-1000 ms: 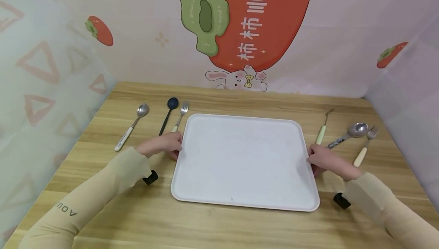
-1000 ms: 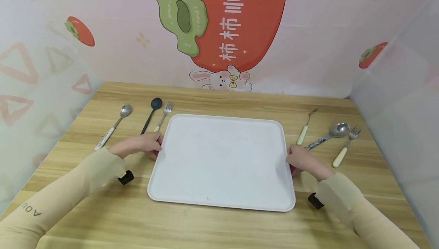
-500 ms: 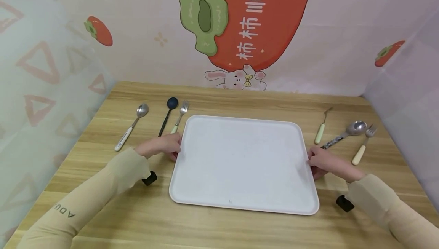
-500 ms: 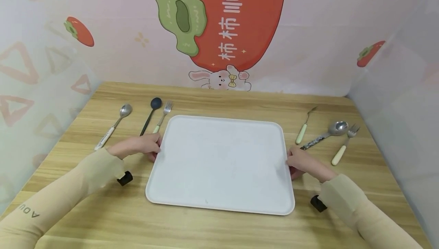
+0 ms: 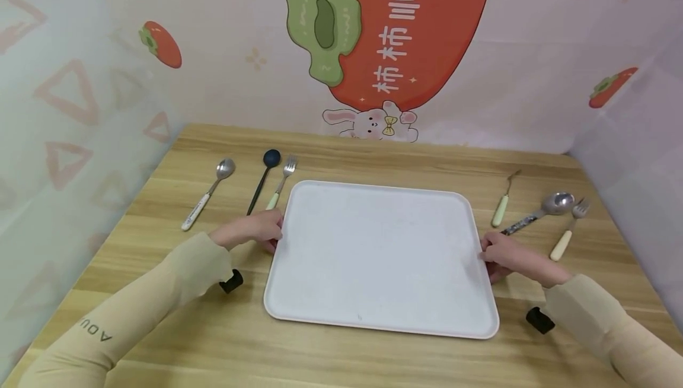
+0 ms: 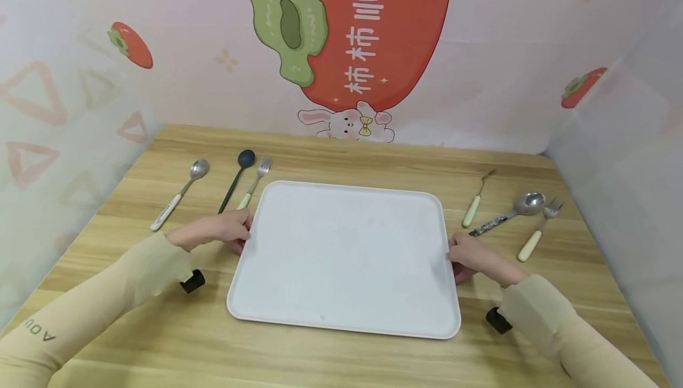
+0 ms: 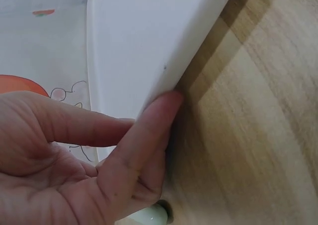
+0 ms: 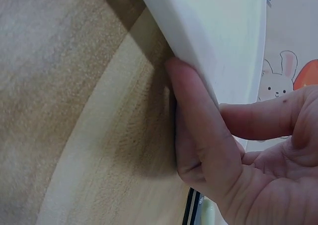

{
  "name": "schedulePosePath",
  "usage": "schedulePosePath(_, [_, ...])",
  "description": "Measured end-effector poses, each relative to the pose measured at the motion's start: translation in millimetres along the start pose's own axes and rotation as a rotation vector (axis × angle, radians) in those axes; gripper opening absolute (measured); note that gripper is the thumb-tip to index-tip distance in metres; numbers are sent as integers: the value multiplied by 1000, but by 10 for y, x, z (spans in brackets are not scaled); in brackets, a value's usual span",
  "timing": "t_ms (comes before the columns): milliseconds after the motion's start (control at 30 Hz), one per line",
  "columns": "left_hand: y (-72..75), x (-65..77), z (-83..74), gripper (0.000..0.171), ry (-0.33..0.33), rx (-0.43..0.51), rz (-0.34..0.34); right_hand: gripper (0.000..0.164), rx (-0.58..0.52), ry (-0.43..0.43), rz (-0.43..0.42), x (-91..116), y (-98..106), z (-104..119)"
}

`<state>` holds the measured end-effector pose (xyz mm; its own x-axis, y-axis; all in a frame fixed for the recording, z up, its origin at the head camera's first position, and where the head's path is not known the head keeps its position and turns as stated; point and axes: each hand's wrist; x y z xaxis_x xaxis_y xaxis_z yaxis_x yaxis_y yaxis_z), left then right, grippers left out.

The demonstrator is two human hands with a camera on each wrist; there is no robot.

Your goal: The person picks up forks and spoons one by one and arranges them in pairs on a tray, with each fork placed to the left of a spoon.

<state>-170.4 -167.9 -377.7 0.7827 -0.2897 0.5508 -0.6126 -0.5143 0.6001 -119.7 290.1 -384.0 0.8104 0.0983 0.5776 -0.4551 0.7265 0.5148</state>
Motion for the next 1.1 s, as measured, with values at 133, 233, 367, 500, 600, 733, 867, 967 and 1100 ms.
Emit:
schedulePosePath(133, [34,0,-16,3,1,14,7,8,1,2,-1,15,6,-9])
schedulePosePath(233, [90,-2,-24,5,-20,1,10,8,-1,5,-2,15,1,-16])
schedulePosePath(367, [185,-2,-73,13,-87,-84,-25,7,-11,-4,-14,5,-2,-27])
schedulePosePath(500, [275,-14,-136,14,-252,-287,-113,6,-4,-15,-22,-2,-6,-23])
schedulePosePath(600, [316,-47,-180,16,-381,-421,-187,7,7,-12,-22,6,-5,-15])
schedulePosePath(733, [325,-107,-194,18,-438,-512,-271,9,20,8,-11,28,-3,-13])
schedulePosePath(867, [331,-161,-151,20,-422,-526,-326,9,34,19,-2,36,0,-13])
schedulePosePath(967, [357,-163,-130,20,-406,-504,-326,7,42,18,-9,32,-5,-11])
schedulePosePath(1100, [388,-157,-113,20,-377,-530,-330,6,50,13,-24,27,-12,-13])
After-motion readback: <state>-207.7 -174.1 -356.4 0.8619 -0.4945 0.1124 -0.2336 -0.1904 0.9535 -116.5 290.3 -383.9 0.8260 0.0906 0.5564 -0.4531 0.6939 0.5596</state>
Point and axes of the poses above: each hand's wrist, its own x-axis away from the middle knuckle, its own y-axis out of the back of the hand, z = x × y, and after that the axes turned 4 degrees about -z, right-handed
